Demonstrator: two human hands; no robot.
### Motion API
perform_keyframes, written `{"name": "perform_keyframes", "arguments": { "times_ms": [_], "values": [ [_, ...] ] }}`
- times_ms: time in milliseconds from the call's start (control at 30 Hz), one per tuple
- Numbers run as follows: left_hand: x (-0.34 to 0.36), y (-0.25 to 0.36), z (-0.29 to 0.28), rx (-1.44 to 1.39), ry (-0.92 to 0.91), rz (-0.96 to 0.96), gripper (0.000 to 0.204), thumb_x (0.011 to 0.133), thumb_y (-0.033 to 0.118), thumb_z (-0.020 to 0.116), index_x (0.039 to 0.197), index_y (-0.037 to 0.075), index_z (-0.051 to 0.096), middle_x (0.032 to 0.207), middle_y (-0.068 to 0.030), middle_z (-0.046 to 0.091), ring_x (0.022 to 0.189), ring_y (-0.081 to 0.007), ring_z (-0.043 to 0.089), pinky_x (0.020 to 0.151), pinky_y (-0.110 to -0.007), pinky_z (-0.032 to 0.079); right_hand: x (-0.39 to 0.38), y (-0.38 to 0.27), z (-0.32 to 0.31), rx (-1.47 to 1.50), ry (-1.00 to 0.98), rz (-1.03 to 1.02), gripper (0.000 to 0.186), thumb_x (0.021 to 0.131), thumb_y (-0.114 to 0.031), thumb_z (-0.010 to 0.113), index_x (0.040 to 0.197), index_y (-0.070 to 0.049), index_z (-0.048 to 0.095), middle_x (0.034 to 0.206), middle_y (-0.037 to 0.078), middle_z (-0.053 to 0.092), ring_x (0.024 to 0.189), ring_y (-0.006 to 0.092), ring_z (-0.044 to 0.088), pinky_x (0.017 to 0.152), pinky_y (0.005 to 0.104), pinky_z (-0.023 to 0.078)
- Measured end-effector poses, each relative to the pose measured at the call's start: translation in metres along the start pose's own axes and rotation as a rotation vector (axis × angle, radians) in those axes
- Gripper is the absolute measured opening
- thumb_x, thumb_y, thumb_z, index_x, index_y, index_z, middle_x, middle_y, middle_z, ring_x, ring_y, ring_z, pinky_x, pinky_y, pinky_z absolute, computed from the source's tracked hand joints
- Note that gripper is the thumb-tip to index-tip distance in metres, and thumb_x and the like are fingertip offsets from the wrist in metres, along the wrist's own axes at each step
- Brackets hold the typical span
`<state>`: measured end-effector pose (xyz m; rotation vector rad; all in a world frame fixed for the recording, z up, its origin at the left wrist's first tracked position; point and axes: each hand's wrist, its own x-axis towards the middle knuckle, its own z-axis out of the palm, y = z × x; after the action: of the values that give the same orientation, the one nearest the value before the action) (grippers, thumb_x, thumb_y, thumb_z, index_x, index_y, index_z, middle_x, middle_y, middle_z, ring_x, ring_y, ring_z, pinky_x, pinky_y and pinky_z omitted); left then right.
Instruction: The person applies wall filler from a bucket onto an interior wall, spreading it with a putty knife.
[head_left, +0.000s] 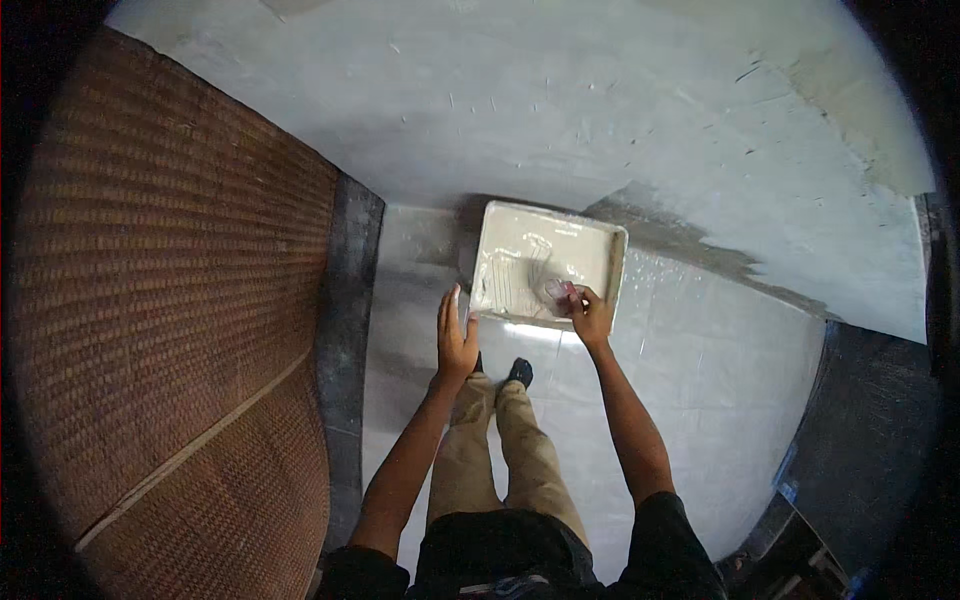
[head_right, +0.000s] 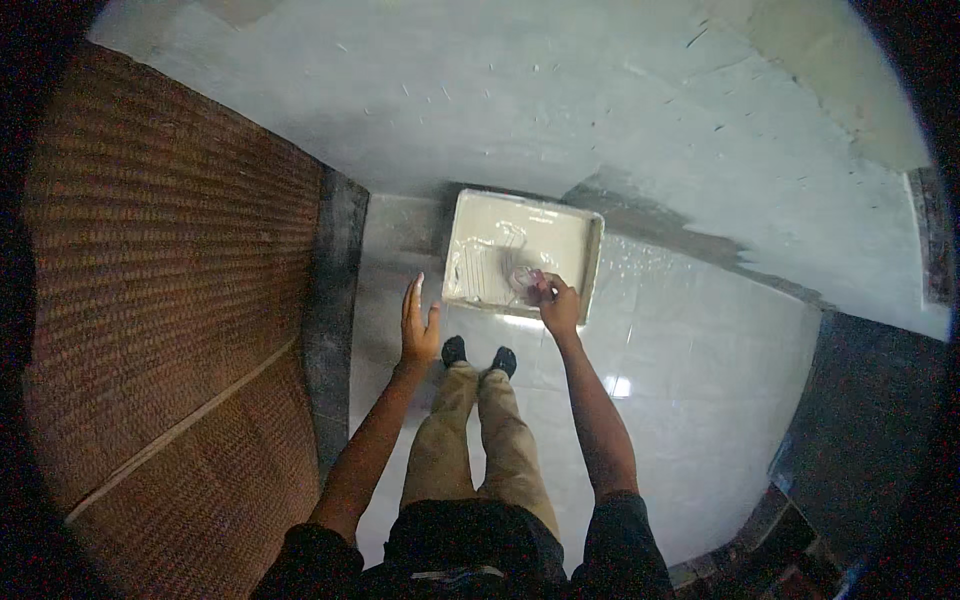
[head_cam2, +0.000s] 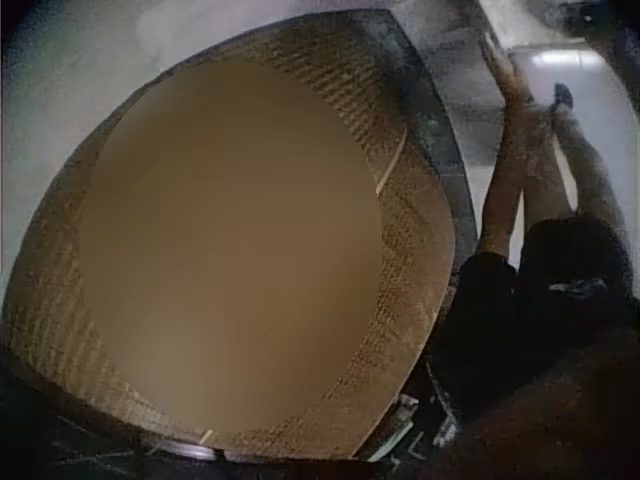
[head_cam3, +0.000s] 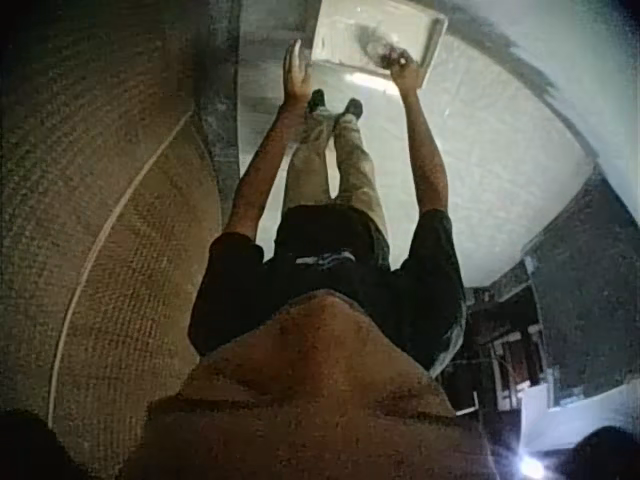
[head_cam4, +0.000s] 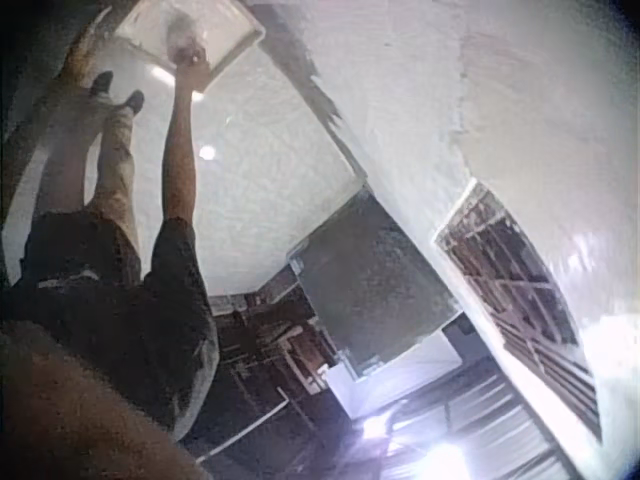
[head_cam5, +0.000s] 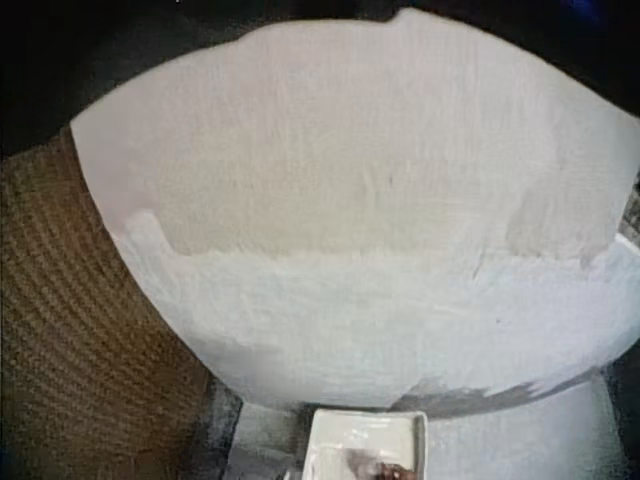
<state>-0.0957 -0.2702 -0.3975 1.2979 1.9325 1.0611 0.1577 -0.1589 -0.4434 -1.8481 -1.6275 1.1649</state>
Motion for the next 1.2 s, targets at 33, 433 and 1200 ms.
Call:
{"name": "perform_keyframes", "arguments": {
  "times_ms": [33,433,1200],
  "values": [
    [-0.004,-0.008,0.010,-0.007,0.011,0.027,0.053,0.095,0.012,0.050,0.144,0.001,0.033,0.146,-0.0219,0.036,0.137,-0.0383,0.033,0.112,-0.047,0.028,0.004,0.009,0.000,-0.128,0.004,-0.106,0.022,0.088,-0.016,0.063,0.108,-0.009,0.068,0.089,0.016,0.070,0.081,0.0342,0.065,0.071,0.0399,0.051],
    [-0.036,-0.064,0.060,0.014,-0.074,-0.155,0.056,0.094,0.015,0.052,0.144,0.001,0.032,0.146,-0.0216,0.036,0.137,-0.0373,0.032,0.113,-0.046,0.026,0.009,0.039,0.023,-0.421,-0.095,-0.561,0.015,0.088,-0.009,0.058,0.098,-0.009,0.069,0.086,0.014,0.068,0.071,0.0348,0.054,0.069,0.0427,0.044],
    [-0.045,-0.065,0.040,-0.033,-0.085,-0.184,0.056,0.095,0.018,0.050,0.145,0.000,0.031,0.146,-0.0214,0.035,0.136,-0.0367,0.033,0.113,-0.045,0.026,0.013,0.014,0.049,-0.479,-0.236,-0.739,0.029,0.077,-0.002,0.055,0.101,-0.010,0.069,0.090,0.011,0.070,0.074,0.0291,0.057,0.072,0.0368,0.041]
  ]
}}
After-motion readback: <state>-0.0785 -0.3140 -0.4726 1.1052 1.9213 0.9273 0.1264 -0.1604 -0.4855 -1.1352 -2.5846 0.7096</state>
